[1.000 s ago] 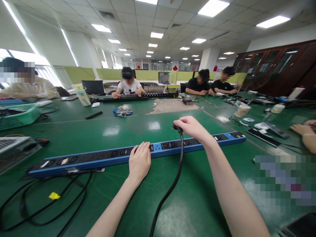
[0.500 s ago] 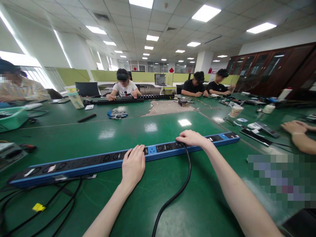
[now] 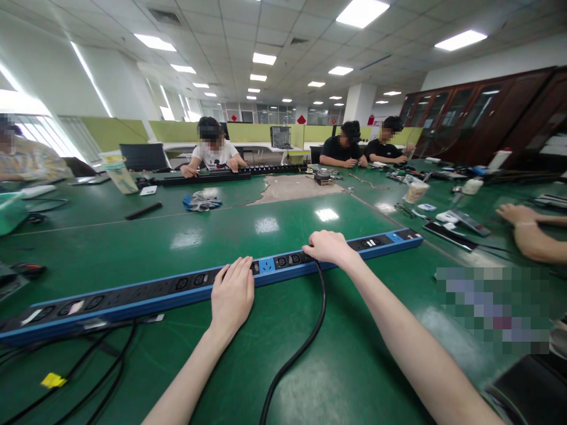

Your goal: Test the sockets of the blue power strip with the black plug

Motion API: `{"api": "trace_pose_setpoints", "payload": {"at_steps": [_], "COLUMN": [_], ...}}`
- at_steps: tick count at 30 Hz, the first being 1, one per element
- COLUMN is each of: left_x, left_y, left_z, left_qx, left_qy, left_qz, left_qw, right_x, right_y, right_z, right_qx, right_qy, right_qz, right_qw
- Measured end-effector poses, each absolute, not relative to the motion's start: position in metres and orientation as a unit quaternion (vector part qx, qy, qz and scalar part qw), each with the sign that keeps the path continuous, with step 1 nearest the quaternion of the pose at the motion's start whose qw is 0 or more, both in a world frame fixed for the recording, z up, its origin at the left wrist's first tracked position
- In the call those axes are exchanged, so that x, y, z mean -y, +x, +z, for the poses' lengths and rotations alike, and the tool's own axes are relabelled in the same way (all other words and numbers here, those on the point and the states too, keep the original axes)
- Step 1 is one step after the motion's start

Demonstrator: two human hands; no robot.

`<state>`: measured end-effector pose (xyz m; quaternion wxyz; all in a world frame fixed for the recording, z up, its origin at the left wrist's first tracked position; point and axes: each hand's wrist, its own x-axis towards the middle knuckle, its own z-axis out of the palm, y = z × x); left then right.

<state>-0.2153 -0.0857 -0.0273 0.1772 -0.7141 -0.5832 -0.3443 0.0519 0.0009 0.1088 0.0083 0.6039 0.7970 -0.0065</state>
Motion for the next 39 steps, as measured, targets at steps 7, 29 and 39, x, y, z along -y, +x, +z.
{"api": "trace_pose_setpoints", "payload": {"at_steps": [7, 29, 39], "left_x": [0.086, 0.086, 0.086], "left_y": [-0.216, -0.215, -0.215], "left_z": [-0.026, -0.026, -0.026], "left_qx": [0.589, 0.589, 0.589], "left_qy": [-0.714, -0.713, -0.709], "left_qz": [-0.336, -0.338, -0.346], "left_qw": [0.177, 0.173, 0.176], "right_x": [-0.003, -0.004, -0.002], "right_y": [0.051, 0.052, 0.056], "right_z": [0.112, 0.100, 0.093], "right_qx": [-0.796, -0.812, -0.804], "right_qy": [0.605, 0.582, 0.594], "right_qz": [-0.012, -0.010, -0.019], "right_qw": [0.024, 0.033, 0.017]}}
